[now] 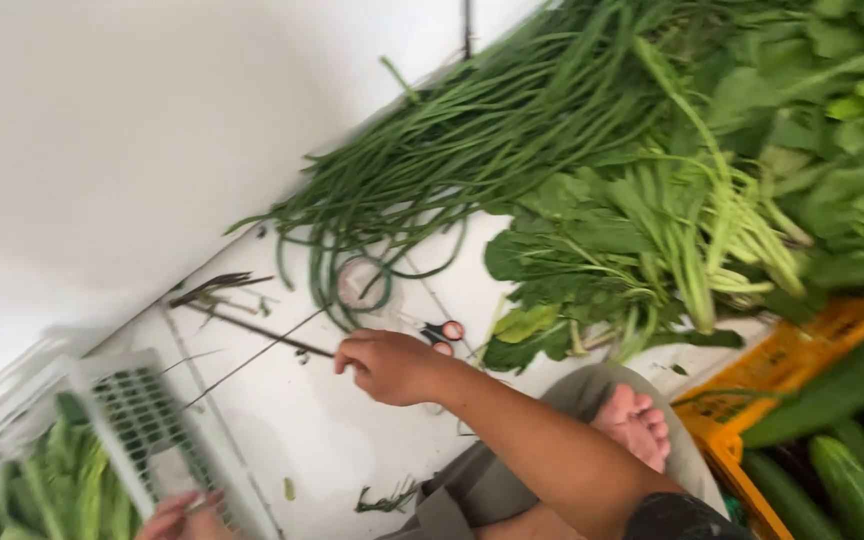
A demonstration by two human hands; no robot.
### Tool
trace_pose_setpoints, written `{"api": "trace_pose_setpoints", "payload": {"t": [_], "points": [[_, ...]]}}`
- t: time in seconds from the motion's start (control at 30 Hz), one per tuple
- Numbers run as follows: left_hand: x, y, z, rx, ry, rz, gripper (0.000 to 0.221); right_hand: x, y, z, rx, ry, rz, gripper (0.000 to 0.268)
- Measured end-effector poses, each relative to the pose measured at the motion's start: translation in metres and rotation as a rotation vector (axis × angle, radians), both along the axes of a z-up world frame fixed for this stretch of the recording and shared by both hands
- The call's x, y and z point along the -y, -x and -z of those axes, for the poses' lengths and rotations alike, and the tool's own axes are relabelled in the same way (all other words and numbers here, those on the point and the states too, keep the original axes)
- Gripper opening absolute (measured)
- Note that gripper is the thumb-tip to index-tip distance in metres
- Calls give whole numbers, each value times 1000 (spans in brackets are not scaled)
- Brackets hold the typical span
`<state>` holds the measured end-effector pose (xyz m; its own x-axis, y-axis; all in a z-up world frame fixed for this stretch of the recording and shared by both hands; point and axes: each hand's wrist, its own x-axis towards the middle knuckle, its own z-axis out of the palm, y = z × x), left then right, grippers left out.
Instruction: Gathering stalks of leafy green vegetables into bunches and securing them with green adhesive tape.
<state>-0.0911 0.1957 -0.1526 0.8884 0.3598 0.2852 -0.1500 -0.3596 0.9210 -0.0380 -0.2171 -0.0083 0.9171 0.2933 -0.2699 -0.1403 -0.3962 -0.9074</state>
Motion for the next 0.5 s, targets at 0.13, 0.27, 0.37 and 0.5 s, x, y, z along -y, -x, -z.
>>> {"api": "trace_pose_setpoints", "payload": {"t": [0.13, 0.27, 0.37, 0.5], "points": [[153, -28, -57, -413, 207, 62, 28, -3, 6, 16, 363, -319, 282, 24], [123, -45, -18, -540, 197, 176, 27, -2, 8, 29, 339, -411, 420, 23], [126, -48, -21, -633, 211, 121, 32, -5, 12, 41, 184, -406, 488, 22], [146, -50, -44, -750, 253, 230, 33, -12, 20, 61, 209, -327, 659, 23]]}}
